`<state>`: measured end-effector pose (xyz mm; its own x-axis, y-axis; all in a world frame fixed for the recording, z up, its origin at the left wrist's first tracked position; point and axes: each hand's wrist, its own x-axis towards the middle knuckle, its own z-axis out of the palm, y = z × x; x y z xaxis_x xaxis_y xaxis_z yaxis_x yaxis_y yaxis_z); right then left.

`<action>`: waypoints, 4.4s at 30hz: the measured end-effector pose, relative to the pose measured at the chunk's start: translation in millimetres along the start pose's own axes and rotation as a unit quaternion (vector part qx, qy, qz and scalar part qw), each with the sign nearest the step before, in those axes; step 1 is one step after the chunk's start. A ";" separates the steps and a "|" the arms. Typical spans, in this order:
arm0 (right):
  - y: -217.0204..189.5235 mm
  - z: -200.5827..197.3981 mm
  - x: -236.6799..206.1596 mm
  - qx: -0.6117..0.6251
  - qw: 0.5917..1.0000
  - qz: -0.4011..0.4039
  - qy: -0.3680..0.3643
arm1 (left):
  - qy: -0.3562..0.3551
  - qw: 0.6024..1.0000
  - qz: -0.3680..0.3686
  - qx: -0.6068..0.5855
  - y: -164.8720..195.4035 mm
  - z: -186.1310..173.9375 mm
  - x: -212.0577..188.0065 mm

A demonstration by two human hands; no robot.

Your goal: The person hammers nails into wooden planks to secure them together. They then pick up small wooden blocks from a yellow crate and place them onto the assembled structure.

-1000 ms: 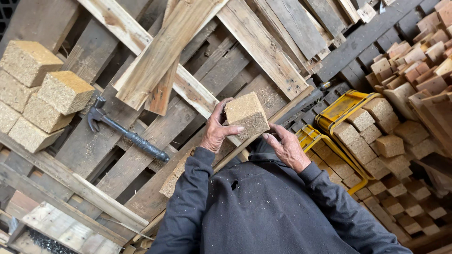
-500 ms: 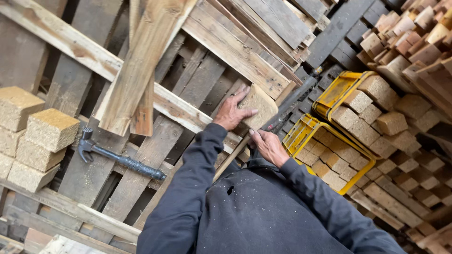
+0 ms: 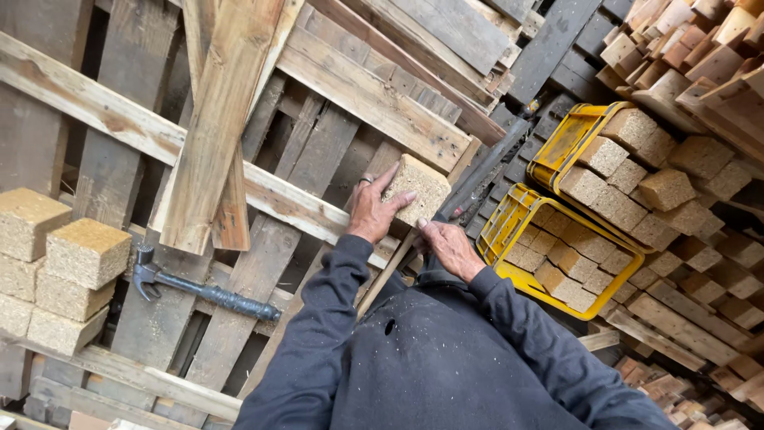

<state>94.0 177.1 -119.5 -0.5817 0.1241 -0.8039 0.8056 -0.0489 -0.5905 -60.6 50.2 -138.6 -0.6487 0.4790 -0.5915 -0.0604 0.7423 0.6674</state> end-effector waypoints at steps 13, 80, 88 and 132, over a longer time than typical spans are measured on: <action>-7.2 26.4 3.0 -0.070 0.989 0.023 -0.125 | 0.305 0.939 0.108 -0.117 7.4 6.2 -49.3; -34.0 206.2 -55.9 -0.423 0.846 -0.295 -0.137 | 0.201 0.892 -0.133 -0.383 -229.5 -13.2 -277.7; -44.8 205.9 -59.4 -0.436 0.733 -0.433 -0.291 | 0.198 0.928 -0.096 -0.300 -222.5 37.1 -308.6; -30.3 349.9 -93.4 0.073 0.915 0.015 -0.396 | 0.603 0.787 0.080 -0.101 -275.2 -51.2 -421.1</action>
<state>84.5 -179.8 -51.6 -0.5057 -0.6333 -0.5858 0.8325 -0.1800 -0.5240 190.3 -379.8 -49.9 -0.9013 -0.3250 0.2865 0.0549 0.5703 0.8196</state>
